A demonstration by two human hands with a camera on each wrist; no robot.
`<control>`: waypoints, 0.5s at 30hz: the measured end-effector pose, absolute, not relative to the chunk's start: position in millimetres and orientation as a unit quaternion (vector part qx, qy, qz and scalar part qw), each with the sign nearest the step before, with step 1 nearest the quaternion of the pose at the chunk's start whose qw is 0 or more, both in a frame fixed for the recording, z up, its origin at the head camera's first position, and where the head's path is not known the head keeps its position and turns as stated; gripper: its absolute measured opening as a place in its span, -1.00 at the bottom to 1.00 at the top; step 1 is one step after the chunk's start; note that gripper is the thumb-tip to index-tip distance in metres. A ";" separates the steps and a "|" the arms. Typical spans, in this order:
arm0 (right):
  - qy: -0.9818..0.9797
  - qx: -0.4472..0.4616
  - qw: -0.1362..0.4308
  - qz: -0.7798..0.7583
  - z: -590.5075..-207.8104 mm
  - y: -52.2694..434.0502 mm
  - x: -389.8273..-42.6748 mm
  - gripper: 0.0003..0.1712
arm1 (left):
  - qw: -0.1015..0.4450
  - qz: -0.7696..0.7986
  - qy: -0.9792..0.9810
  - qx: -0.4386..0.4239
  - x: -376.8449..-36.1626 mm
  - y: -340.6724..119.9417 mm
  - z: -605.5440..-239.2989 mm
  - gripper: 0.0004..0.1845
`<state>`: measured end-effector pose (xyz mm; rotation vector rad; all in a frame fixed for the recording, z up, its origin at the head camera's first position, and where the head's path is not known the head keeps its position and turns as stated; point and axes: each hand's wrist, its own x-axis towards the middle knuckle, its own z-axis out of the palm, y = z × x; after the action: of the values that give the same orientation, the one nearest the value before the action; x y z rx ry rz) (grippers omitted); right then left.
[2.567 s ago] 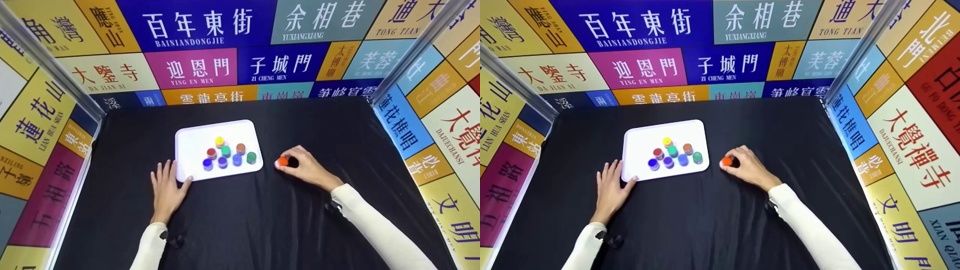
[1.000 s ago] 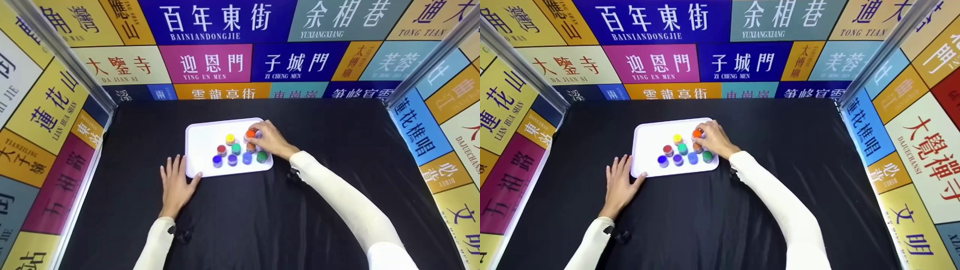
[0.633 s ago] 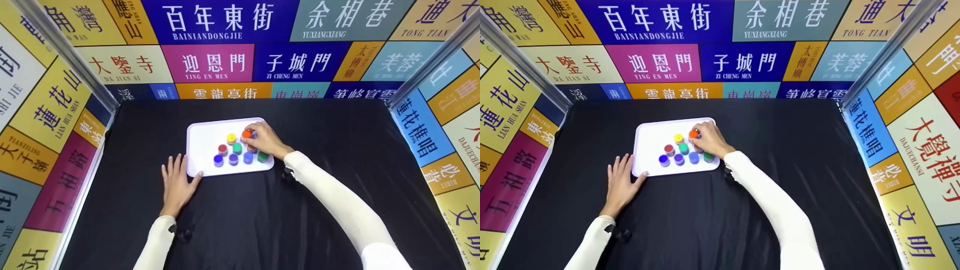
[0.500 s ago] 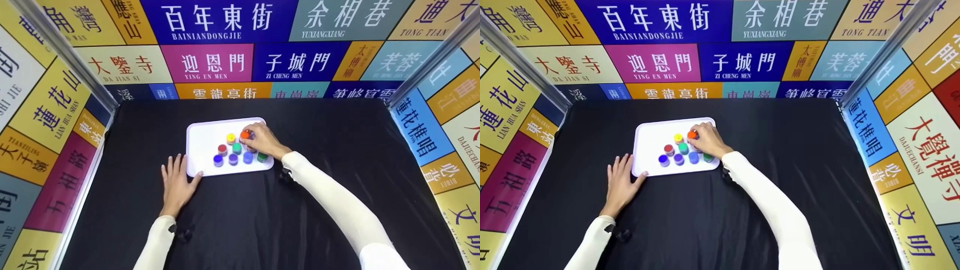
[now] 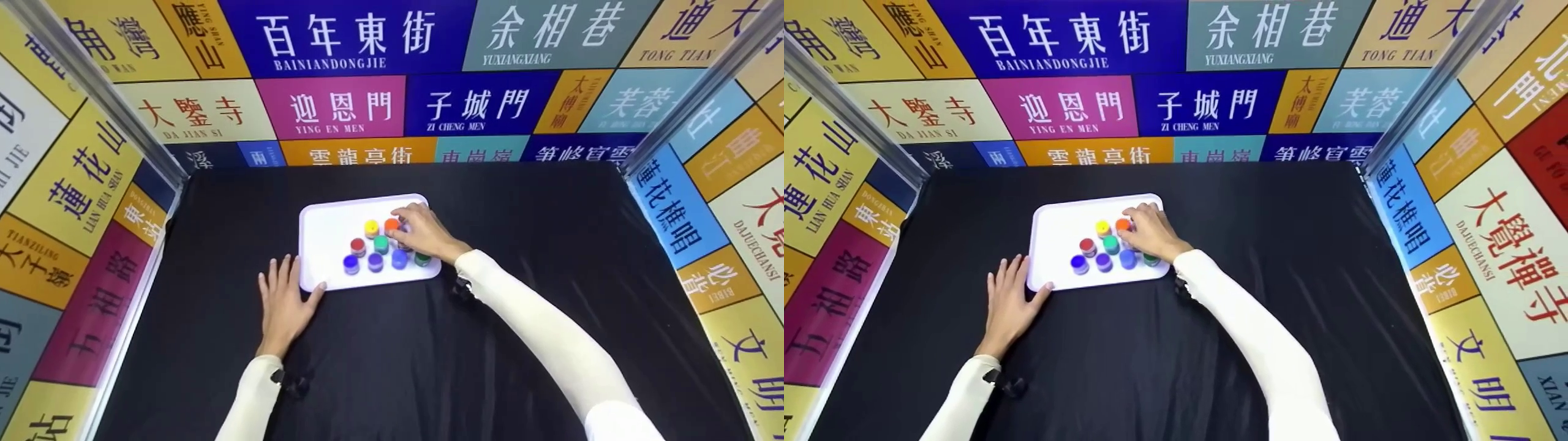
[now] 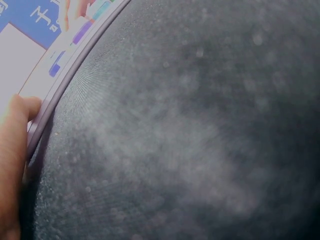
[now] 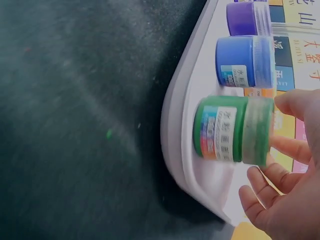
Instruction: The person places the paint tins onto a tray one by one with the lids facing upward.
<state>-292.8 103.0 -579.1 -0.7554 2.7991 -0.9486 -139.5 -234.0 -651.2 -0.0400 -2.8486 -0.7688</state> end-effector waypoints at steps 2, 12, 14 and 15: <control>0.919 -0.237 0.048 -0.313 -576.9 109.7 -291.2 -0.37 | 0.096 -0.259 -0.961 -0.014 -140.5 -235.4 -652.3 -0.03; 0.925 -0.223 0.009 -0.308 -566.6 157.7 -275.6 -0.43 | 0.084 -0.258 -0.962 -0.010 -139.2 -244.7 -649.5 -0.03; 0.926 -0.224 0.003 -0.304 -563.7 166.8 -270.1 -0.44 | 0.083 -0.261 -0.962 -0.009 -139.3 -246.4 -648.3 -0.03; 0.926 -0.224 0.000 -0.303 -561.9 171.2 -267.3 -0.44 | 0.083 -0.263 -0.961 -0.009 -139.7 -247.3 -647.7 -0.03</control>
<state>-267.3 171.2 -561.9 -0.7041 2.9108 -0.9515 -139.7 -247.3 -647.7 -0.0268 -2.8705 -0.7852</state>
